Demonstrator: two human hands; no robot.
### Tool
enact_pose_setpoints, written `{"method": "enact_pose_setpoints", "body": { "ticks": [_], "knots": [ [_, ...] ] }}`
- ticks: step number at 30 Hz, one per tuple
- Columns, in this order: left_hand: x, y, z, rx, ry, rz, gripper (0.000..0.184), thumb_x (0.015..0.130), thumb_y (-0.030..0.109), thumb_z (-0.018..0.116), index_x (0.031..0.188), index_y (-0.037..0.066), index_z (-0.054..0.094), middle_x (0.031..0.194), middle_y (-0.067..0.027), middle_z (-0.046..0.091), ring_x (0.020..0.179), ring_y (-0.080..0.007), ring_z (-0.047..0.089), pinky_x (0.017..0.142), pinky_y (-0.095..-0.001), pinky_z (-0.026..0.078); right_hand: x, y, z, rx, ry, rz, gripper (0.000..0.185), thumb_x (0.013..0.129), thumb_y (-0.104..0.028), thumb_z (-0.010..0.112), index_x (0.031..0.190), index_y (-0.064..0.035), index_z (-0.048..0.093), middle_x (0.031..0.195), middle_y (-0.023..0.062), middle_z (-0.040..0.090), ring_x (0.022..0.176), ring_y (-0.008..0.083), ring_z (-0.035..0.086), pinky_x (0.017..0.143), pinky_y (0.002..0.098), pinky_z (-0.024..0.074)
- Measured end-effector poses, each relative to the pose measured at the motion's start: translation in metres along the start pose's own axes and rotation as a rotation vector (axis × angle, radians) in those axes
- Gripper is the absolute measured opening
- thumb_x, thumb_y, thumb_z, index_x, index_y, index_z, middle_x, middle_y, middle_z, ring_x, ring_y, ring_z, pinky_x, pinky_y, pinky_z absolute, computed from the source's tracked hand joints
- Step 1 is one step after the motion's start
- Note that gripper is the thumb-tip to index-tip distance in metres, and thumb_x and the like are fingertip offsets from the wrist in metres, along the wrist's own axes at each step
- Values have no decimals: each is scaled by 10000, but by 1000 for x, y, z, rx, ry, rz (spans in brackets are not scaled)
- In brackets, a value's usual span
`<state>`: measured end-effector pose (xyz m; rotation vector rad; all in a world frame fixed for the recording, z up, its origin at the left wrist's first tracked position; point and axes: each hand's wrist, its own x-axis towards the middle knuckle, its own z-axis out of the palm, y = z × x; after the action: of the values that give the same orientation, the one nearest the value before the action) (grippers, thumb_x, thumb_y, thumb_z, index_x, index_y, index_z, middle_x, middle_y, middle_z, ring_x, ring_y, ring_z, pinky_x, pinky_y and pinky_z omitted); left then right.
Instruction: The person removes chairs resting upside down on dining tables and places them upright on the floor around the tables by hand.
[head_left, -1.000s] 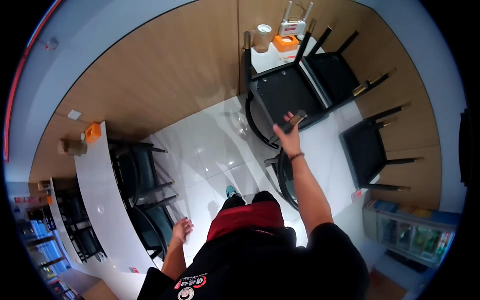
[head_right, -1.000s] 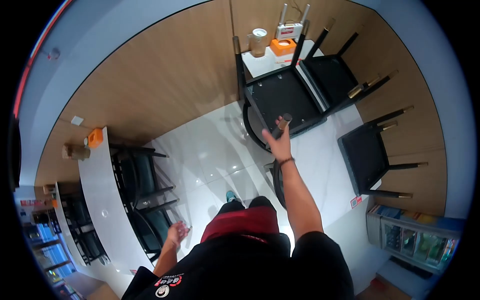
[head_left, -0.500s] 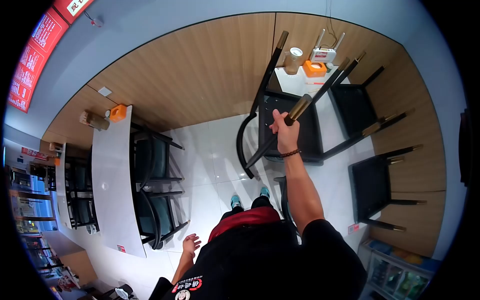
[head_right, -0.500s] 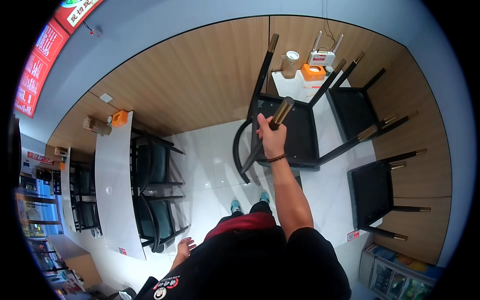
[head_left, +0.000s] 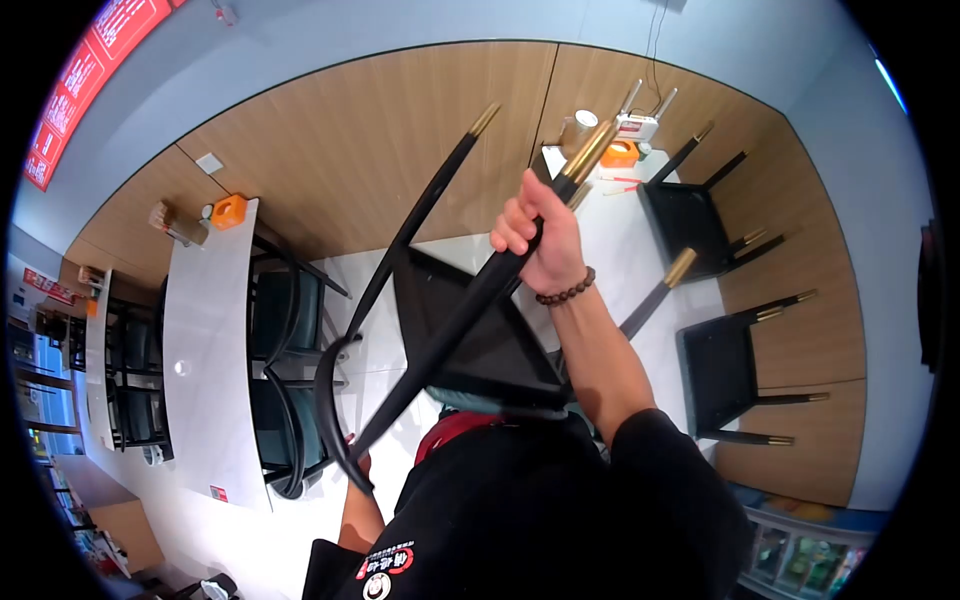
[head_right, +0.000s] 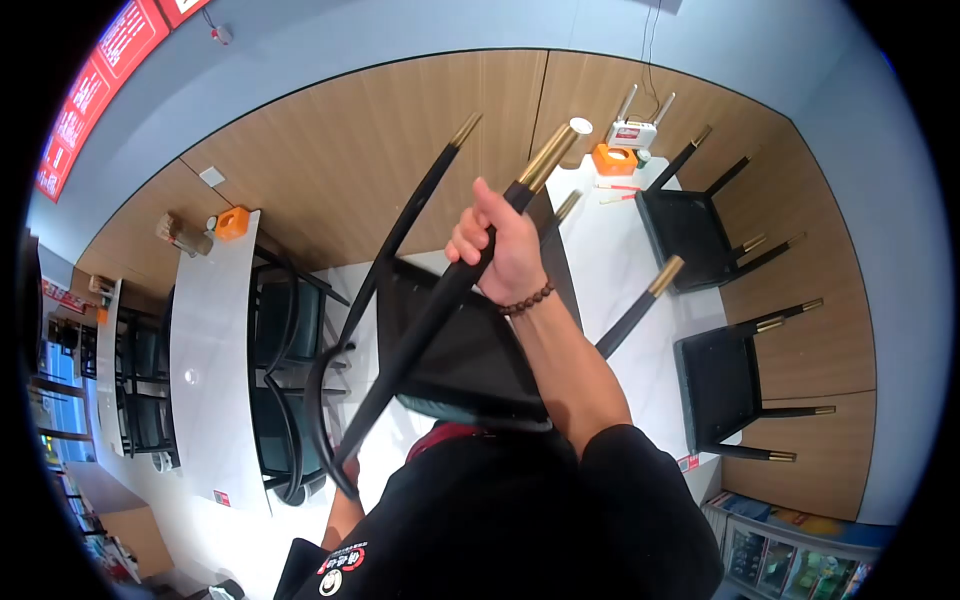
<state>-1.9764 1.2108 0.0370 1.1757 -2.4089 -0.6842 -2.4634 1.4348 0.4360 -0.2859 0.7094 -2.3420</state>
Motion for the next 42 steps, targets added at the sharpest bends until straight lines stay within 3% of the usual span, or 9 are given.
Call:
{"method": "enact_pose_setpoints", "body": {
  "ticks": [2, 4, 6, 10, 12, 17, 30, 37, 42],
  "knots": [
    [19, 92, -41, -533, 248, -408, 1071, 747, 176, 864, 1538, 30, 156, 1448, -185, 403, 1217, -324, 496, 1094, -431, 350, 1, 18, 3, 0, -33, 104, 426, 999, -381, 561, 673, -134, 442, 537, -2, 400, 456, 149, 444, 548, 343, 456],
    [16, 66, -42, -201, 416, 3, 1169, 693, 100, 895, 1546, 17, 101, 1513, -203, 280, 1299, -320, 412, 1068, -413, 370, 5, 37, 8, -26, 8, 164, 421, 996, -388, 569, 683, -137, 442, 536, -3, 396, 457, 147, 441, 543, 341, 449],
    [6, 58, -46, -385, 417, -170, 1226, 660, 162, 921, 1554, 27, 93, 1544, -190, 209, 1292, -305, 401, 1049, -405, 394, 12, 53, 16, -91, 116, 220, 397, 1016, -375, 529, 710, -140, 438, 525, -18, 368, 440, 135, 404, 534, 313, 433],
    [2, 59, -55, -581, 532, -209, 1166, 640, 167, 919, 1543, 48, 191, 1521, -168, 279, 1218, -294, 473, 983, -413, 457, 36, 67, -1, -53, 224, 263, 373, 956, -361, 631, 718, -137, 452, 586, 7, 449, 505, 133, 467, 565, 315, 456],
    [6, 53, -79, -179, 499, -10, 1096, 632, 160, 918, 1515, 45, 280, 1516, -177, 288, 1219, -315, 486, 988, -417, 460, 41, 75, -23, 1, 218, 312, 336, 946, -328, 640, 731, -134, 469, 623, 21, 502, 535, 129, 489, 587, 310, 473],
    [29, 82, -160, 63, 435, 252, 808, 746, 575, 776, 1313, 34, 580, 1411, -220, 458, 1249, -387, 513, 1028, -456, 443, 11, 112, -84, 90, 351, 441, 290, 928, -231, 634, 713, -105, 485, 666, 59, 552, 598, 169, 549, 675, 339, 526],
    [139, 211, -225, 100, -753, 846, 433, 474, 119, 735, 903, 116, 679, 911, -78, 649, 951, -309, 642, 869, -425, 497, -15, 194, -146, -125, 441, 569, 115, 941, -133, 630, 890, -31, 615, 793, 52, 616, 774, 179, 608, 745, 332, 532],
    [203, 255, -177, 84, -967, 720, 432, 574, 139, 789, 977, 79, 647, 986, -141, 648, 993, -393, 598, 879, -437, 492, -33, 210, -204, -838, 494, 215, 282, 936, -213, 639, 1104, 13, 618, 1017, 100, 695, 881, 181, 659, 816, 299, 517],
    [221, 339, -81, 151, -1218, 310, 483, 692, 197, 777, 1133, 70, 627, 865, -165, 663, 828, -316, 652, 772, -381, 495, -110, 142, -231, -682, 388, 466, 233, 971, -223, 580, 1036, -10, 648, 964, 91, 707, 852, 149, 669, 742, 284, 536]
  ]
}}
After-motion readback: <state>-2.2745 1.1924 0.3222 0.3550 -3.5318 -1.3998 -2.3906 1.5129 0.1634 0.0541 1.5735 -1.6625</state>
